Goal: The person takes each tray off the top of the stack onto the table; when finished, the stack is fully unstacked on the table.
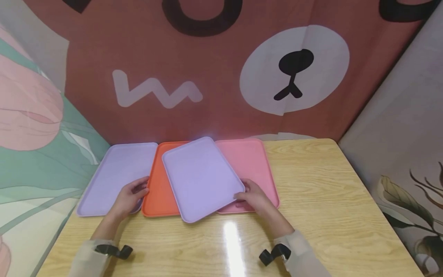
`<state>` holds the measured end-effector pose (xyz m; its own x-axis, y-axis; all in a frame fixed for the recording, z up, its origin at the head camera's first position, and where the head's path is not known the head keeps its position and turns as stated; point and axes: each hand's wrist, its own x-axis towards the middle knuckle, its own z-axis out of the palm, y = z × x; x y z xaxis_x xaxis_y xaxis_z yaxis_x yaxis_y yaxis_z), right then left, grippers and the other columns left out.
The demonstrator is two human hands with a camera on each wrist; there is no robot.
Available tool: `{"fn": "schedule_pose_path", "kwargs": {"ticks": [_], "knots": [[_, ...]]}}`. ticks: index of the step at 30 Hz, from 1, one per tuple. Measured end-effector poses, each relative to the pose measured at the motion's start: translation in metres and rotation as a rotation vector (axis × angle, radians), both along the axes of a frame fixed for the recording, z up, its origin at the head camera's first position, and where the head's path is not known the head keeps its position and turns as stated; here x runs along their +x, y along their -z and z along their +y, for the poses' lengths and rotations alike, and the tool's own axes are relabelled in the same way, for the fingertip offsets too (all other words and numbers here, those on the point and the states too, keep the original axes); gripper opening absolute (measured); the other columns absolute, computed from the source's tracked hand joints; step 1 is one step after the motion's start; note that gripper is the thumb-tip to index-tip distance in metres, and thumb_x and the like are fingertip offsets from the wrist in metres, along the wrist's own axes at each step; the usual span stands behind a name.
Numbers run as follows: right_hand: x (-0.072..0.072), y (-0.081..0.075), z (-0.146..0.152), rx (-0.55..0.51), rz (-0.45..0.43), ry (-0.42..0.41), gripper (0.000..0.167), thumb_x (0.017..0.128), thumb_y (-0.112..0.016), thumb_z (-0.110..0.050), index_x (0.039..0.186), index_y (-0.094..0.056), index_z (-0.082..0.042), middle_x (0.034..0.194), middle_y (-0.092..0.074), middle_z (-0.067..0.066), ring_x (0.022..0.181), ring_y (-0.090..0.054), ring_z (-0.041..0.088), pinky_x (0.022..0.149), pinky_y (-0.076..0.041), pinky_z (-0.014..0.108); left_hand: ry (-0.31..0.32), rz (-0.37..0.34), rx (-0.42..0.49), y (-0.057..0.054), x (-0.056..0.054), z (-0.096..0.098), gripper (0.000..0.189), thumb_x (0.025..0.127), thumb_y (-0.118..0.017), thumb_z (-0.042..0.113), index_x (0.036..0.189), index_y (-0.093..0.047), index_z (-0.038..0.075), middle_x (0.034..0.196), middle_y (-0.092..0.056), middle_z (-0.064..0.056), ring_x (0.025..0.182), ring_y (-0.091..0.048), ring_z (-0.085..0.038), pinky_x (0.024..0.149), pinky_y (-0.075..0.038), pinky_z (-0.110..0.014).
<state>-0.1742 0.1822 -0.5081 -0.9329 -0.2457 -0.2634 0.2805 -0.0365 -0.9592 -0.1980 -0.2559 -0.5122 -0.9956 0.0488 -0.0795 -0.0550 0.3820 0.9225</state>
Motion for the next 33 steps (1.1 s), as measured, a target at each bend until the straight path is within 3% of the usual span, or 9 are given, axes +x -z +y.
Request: {"fn": "schedule_pose_path", "kwargs": {"ticks": [3, 7, 12, 14, 16, 19, 22, 26, 33], "knots": [[0.001, 0.0, 0.003, -0.046, -0.032, -0.053, 0.075, 0.09, -0.062, 0.006, 0.15, -0.018, 0.019, 0.119, -0.061, 0.03, 0.086, -0.071, 0.025, 0.08, -0.062, 0.04, 0.006, -0.015, -0.003, -0.008, 0.002, 0.002, 0.049, 0.099, -0.061, -0.002, 0.145, -0.047, -0.011, 0.127, -0.06, -0.03, 0.111, -0.059, -0.017, 0.084, -0.051, -0.012], [0.002, 0.002, 0.006, -0.113, -0.083, -0.033, 0.067, 0.094, -0.057, 0.007, 0.147, -0.019, 0.021, 0.11, -0.065, 0.018, 0.09, -0.071, 0.023, 0.086, -0.06, 0.04, 0.005, -0.015, -0.011, -0.007, 0.001, 0.002, 0.049, 0.099, -0.061, -0.002, 0.145, -0.047, -0.01, 0.126, -0.06, -0.029, 0.111, -0.06, -0.019, 0.084, -0.051, -0.013], [0.002, 0.003, 0.015, -0.239, -0.121, 0.031, 0.033, 0.096, -0.048, 0.006, 0.128, -0.043, 0.016, 0.097, -0.07, 0.008, 0.089, -0.072, 0.02, 0.086, -0.06, 0.039, 0.014, 0.008, -0.011, 0.0, 0.0, 0.0, 0.05, 0.1, -0.062, 0.001, 0.146, -0.047, -0.008, 0.128, -0.061, -0.029, 0.119, -0.058, -0.031, 0.085, -0.05, -0.012], [0.002, 0.002, 0.018, -0.284, -0.138, 0.089, 0.019, 0.098, -0.045, 0.006, 0.115, -0.053, 0.009, 0.092, -0.071, 0.007, 0.087, -0.072, 0.019, 0.084, -0.061, 0.037, 0.016, 0.007, -0.012, 0.001, 0.001, 0.0, 0.05, 0.1, -0.062, 0.001, 0.147, -0.047, -0.008, 0.129, -0.06, -0.029, 0.119, -0.058, -0.03, 0.085, -0.05, -0.012], [0.002, 0.0, 0.022, -0.32, -0.15, 0.154, 0.017, 0.099, -0.044, 0.005, 0.106, -0.059, 0.002, 0.091, -0.071, 0.006, 0.086, -0.071, 0.018, 0.083, -0.061, 0.036, 0.013, 0.006, -0.009, 0.001, 0.001, 0.0, 0.049, 0.1, -0.062, 0.001, 0.146, -0.048, -0.007, 0.128, -0.061, -0.028, 0.116, -0.059, -0.026, 0.085, -0.051, -0.013], [0.002, -0.001, 0.026, -0.362, -0.154, 0.236, 0.017, 0.101, -0.045, 0.004, 0.11, -0.059, 0.0, 0.093, -0.07, 0.005, 0.088, -0.07, 0.017, 0.085, -0.06, 0.034, 0.009, 0.006, -0.025, 0.0, 0.001, -0.001, 0.049, 0.1, -0.062, 0.001, 0.146, -0.049, -0.006, 0.127, -0.061, -0.027, 0.111, -0.06, -0.017, 0.085, -0.051, -0.013], [0.003, 0.0, 0.027, -0.4, -0.131, 0.263, 0.032, 0.102, -0.046, 0.005, 0.134, -0.049, 0.001, 0.1, -0.069, 0.002, 0.094, -0.068, 0.016, 0.089, -0.058, 0.033, 0.008, 0.008, -0.04, -0.001, 0.001, 0.0, 0.048, 0.1, -0.062, 0.002, 0.146, -0.049, -0.005, 0.125, -0.062, -0.026, 0.108, -0.06, -0.013, 0.085, -0.051, -0.013], [0.004, 0.003, 0.027, -0.445, -0.09, 0.228, 0.06, 0.101, -0.044, 0.008, 0.156, -0.026, -0.009, 0.109, -0.063, 0.002, 0.096, -0.066, 0.017, 0.089, -0.058, 0.037, 0.005, 0.003, -0.035, -0.002, 0.002, 0.0, 0.048, 0.1, -0.061, 0.001, 0.146, -0.05, -0.005, 0.124, -0.062, -0.025, 0.107, -0.061, -0.012, 0.085, -0.052, -0.014], [0.007, 0.007, 0.03, -0.445, -0.038, 0.149, 0.072, 0.097, -0.043, 0.015, 0.157, -0.017, -0.014, 0.123, -0.054, 0.006, 0.103, -0.067, 0.022, 0.09, -0.058, 0.042, 0.01, 0.001, -0.02, -0.001, 0.001, 0.0, 0.048, 0.1, -0.062, 0.002, 0.146, -0.049, -0.006, 0.126, -0.061, -0.027, 0.106, -0.06, -0.009, 0.085, -0.051, -0.013]]}}
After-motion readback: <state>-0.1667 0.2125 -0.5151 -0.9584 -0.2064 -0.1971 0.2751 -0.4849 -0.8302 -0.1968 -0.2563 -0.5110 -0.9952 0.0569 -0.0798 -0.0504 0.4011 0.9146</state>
